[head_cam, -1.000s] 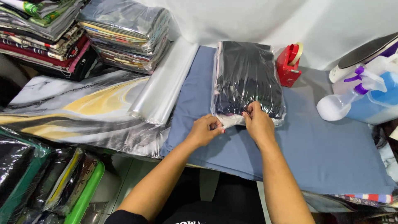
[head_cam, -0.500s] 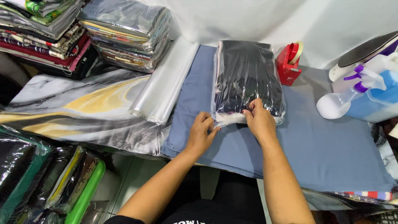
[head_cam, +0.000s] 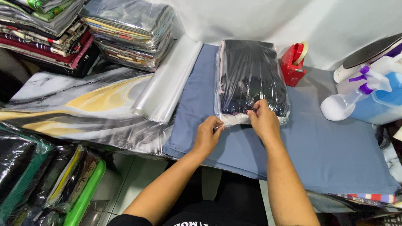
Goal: Packaging a stack of folded clothes into a plastic bag and sealing it with tape.
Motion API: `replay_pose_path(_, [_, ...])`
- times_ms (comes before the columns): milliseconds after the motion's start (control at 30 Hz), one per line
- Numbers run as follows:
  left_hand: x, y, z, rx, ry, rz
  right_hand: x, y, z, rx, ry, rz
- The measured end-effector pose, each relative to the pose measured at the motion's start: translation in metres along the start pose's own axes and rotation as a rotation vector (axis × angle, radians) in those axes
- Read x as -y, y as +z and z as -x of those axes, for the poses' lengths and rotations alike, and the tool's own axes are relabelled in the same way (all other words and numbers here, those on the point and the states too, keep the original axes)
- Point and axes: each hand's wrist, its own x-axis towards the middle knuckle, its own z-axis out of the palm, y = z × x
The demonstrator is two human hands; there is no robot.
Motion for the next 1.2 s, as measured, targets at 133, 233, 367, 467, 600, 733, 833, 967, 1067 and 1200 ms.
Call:
replay_pose_path(133, [-0.009, -0.009, 0.002, -0.010, 0.007, -0.036, -0.021, -0.004, -0.012, 0.080, 0.061, -0.106])
replay_pose_path(233, [-0.012, -0.013, 0.004, -0.074, 0.072, -0.033, -0.024, -0.019, -0.022, 0.210, 0.043, -0.548])
replay_pose_path(367, [-0.012, -0.013, 0.011, -0.054, 0.152, -0.133, 0.057, -0.076, -0.011, 0.140, -0.226, -1.105])
replay_pose_path(467, [-0.009, -0.010, 0.013, -0.046, 0.212, -0.276, 0.105, -0.081, -0.010, 0.070, -0.385, -1.287])
replay_pose_path(600, [-0.018, -0.014, 0.014, -0.044, 0.271, -0.332, 0.130, -0.041, -0.012, 0.016, -0.520, -1.394])
replay_pose_path(733, [-0.015, -0.014, 0.016, -0.025, 0.298, -0.351, 0.123, 0.002, -0.010, 0.169, -0.452, -1.362])
replay_pose_path(833, [-0.015, -0.016, 0.016, -0.057, 0.348, -0.308, 0.095, 0.026, -0.013, 0.353, -0.430, -1.217])
replay_pose_path(967, [-0.016, -0.020, 0.016, -0.061, 0.348, -0.265, 0.078, 0.007, -0.013, 0.349, -0.475, -0.894])
replay_pose_path(1067, [-0.017, -0.022, 0.013, -0.082, 0.350, -0.220, 0.078, -0.012, -0.008, 0.335, -0.458, -0.760])
replay_pose_path(1200, [-0.009, -0.020, 0.008, -0.123, 0.217, -0.093, 0.080, -0.016, 0.001, 0.313, -0.451, -0.669])
